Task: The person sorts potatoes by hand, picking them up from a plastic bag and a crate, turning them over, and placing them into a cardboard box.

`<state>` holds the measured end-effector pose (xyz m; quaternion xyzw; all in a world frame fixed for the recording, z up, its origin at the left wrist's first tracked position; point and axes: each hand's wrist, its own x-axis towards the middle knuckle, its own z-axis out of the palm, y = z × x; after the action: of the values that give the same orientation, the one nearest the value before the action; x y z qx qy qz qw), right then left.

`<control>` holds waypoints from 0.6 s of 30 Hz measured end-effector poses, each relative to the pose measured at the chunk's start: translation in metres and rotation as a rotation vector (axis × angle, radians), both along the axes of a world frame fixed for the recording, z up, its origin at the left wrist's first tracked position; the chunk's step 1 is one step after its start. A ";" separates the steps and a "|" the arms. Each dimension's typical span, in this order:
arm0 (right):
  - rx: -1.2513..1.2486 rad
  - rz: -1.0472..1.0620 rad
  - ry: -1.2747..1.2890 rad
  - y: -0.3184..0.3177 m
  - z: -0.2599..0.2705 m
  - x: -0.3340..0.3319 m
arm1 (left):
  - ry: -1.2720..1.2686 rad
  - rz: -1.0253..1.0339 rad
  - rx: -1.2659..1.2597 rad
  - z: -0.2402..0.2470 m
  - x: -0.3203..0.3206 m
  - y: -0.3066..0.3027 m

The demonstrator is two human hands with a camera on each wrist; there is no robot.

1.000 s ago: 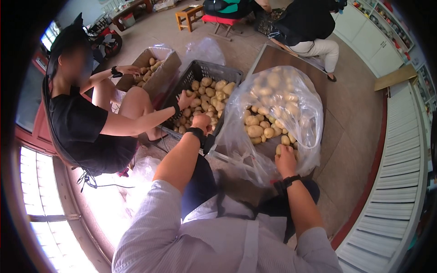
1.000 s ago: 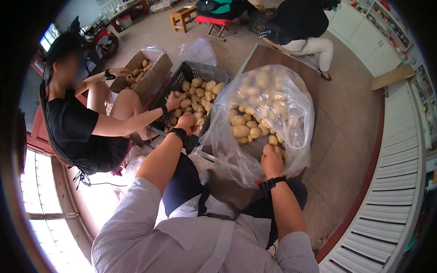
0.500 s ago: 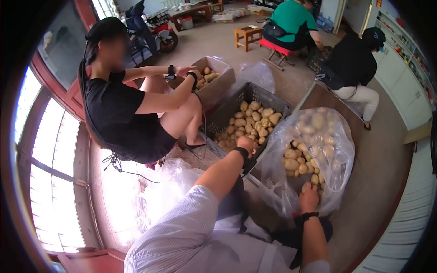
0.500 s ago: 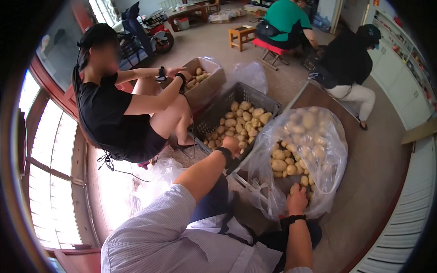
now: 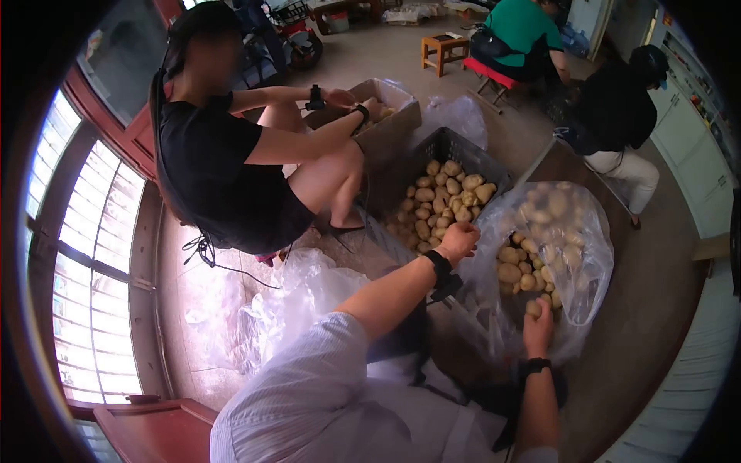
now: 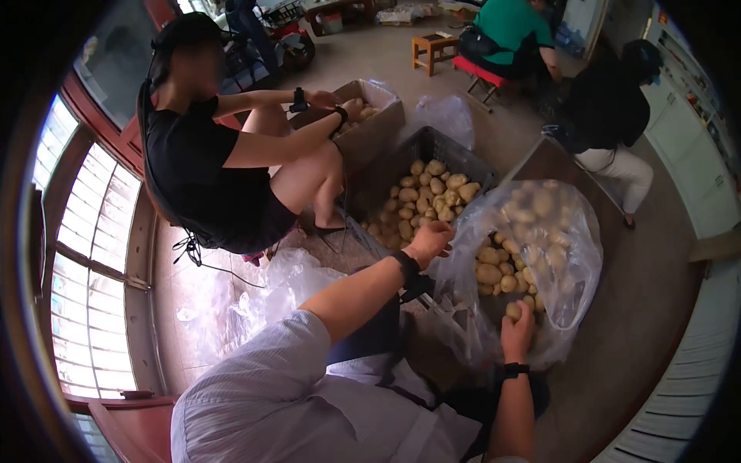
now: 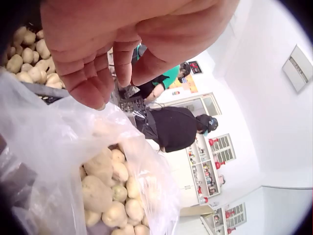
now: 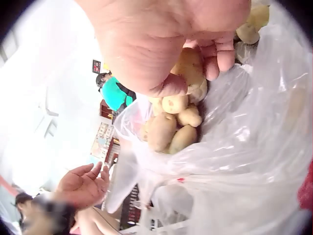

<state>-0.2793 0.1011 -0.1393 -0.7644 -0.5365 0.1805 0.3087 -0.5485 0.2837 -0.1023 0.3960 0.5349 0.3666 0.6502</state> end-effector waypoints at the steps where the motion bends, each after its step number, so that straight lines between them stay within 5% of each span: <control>1: 0.083 0.032 0.064 0.001 -0.009 0.005 | -0.049 -0.023 0.018 -0.002 0.004 -0.004; 2: -0.083 -0.075 0.501 0.006 -0.020 0.011 | -0.103 -0.060 0.028 -0.004 0.012 -0.011; 6: -0.112 -0.138 1.214 0.005 0.007 -0.015 | -0.101 -0.286 -0.004 0.005 0.026 -0.033; 12: -0.204 -0.109 1.527 0.013 0.029 -0.037 | -0.082 -0.656 0.077 0.006 0.035 -0.044; 18: -0.215 -0.100 1.692 0.019 0.032 -0.048 | -0.125 -0.729 0.048 0.013 0.046 -0.057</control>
<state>-0.3270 0.1198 -0.1078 -0.4203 -0.0712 0.7268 0.5386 -0.5029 0.2267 -0.0893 0.5523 0.3091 0.1468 0.7602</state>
